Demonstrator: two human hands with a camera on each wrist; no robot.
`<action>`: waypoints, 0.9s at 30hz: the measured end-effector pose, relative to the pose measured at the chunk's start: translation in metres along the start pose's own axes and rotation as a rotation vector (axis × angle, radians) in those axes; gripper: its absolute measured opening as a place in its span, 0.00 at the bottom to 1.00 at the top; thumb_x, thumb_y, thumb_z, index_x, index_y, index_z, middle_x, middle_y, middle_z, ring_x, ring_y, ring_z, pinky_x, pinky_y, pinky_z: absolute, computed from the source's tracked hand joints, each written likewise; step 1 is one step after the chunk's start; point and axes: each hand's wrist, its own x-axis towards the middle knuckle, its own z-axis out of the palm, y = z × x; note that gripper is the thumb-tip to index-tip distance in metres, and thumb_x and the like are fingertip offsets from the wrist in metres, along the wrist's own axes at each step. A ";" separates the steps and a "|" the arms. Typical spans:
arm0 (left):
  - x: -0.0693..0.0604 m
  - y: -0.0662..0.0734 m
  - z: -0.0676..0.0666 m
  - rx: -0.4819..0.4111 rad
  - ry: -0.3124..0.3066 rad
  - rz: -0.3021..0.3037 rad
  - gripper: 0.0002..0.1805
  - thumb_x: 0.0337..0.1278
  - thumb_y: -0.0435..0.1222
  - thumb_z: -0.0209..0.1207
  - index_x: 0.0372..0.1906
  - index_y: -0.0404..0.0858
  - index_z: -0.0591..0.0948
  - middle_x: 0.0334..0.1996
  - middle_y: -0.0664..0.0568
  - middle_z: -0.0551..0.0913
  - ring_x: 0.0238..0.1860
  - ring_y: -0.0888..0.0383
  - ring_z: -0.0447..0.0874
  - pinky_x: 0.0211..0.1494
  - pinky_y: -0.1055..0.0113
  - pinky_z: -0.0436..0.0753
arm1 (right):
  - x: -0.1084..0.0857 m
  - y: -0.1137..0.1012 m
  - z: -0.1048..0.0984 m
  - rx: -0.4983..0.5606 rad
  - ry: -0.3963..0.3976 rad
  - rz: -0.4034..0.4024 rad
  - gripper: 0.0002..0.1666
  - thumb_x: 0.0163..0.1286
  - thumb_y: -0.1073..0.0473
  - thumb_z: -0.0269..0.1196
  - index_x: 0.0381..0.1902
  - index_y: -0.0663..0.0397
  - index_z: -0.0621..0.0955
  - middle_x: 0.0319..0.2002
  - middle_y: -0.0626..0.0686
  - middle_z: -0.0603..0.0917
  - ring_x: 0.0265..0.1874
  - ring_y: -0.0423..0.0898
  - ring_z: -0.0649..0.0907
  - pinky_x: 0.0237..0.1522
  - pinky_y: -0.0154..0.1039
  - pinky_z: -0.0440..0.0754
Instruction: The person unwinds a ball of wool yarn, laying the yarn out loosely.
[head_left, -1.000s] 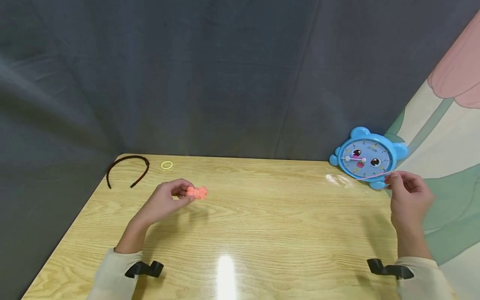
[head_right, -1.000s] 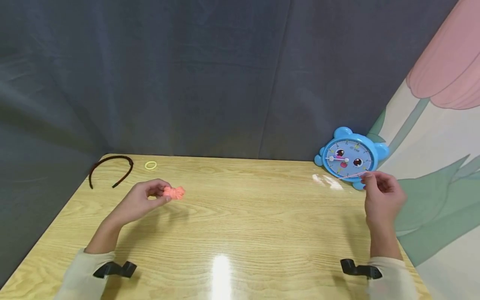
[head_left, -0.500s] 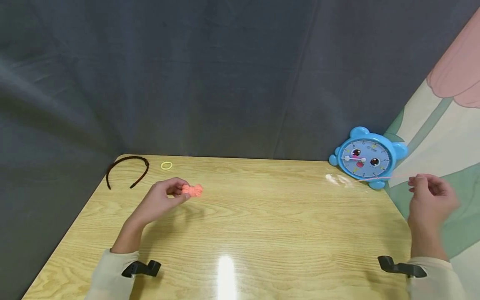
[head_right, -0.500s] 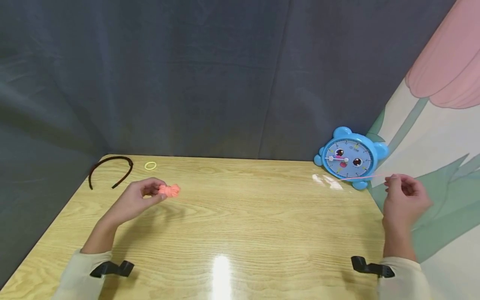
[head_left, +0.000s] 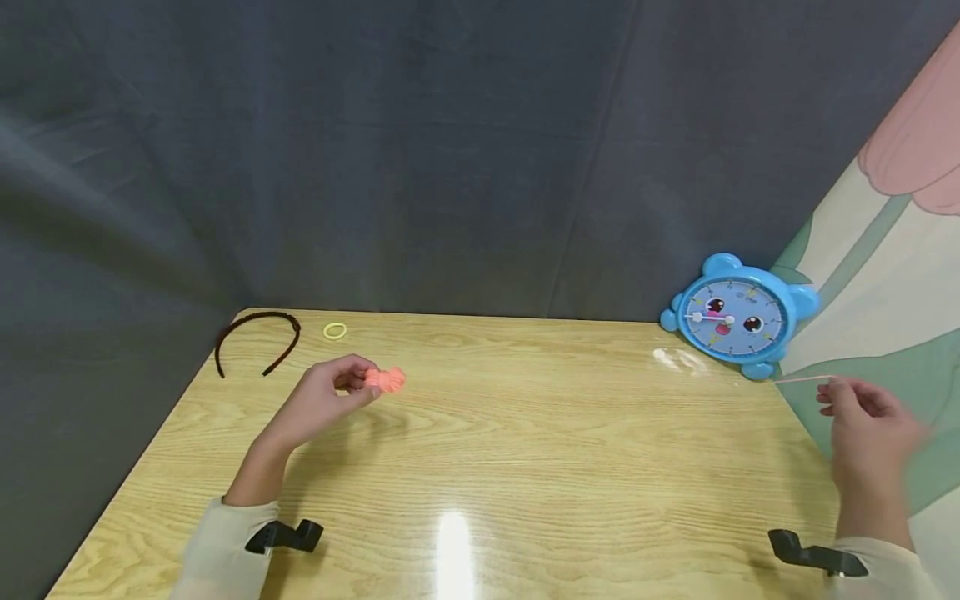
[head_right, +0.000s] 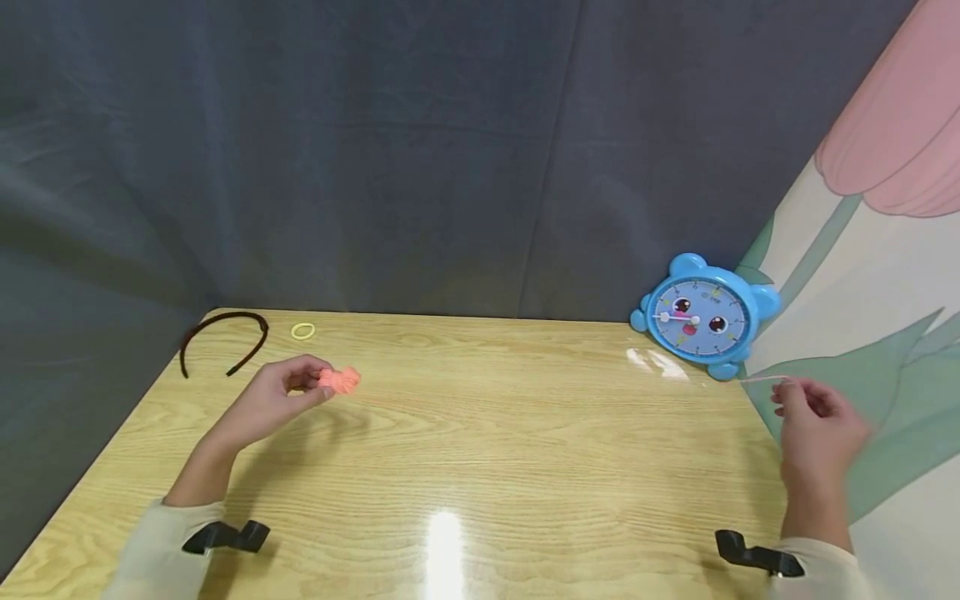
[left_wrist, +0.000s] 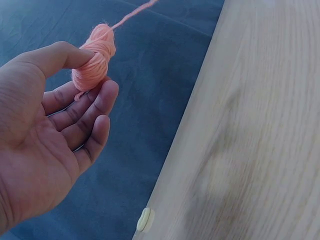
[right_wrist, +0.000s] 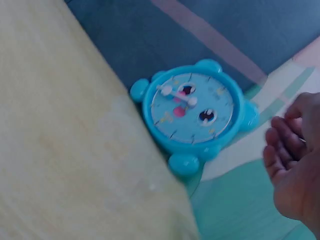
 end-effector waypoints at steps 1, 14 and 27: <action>0.001 0.000 0.002 -0.002 -0.005 -0.001 0.12 0.67 0.38 0.67 0.51 0.40 0.84 0.41 0.47 0.84 0.42 0.52 0.82 0.40 0.67 0.82 | 0.001 0.006 -0.004 -0.039 -0.048 0.026 0.08 0.73 0.60 0.65 0.33 0.44 0.85 0.24 0.36 0.86 0.25 0.32 0.82 0.27 0.20 0.78; 0.001 -0.001 0.014 -0.026 -0.040 -0.014 0.11 0.66 0.38 0.67 0.50 0.41 0.84 0.40 0.47 0.84 0.41 0.52 0.81 0.38 0.67 0.81 | 0.013 0.068 -0.037 -0.636 -0.283 0.032 0.10 0.75 0.46 0.63 0.30 0.26 0.84 0.23 0.20 0.77 0.24 0.26 0.78 0.25 0.25 0.79; 0.003 -0.001 0.016 -0.030 -0.057 -0.004 0.11 0.67 0.37 0.67 0.51 0.40 0.84 0.39 0.47 0.83 0.40 0.52 0.80 0.37 0.67 0.80 | 0.011 0.069 -0.036 -0.788 -0.278 -0.043 0.19 0.77 0.46 0.59 0.49 0.52 0.88 0.25 0.15 0.71 0.32 0.21 0.71 0.32 0.22 0.72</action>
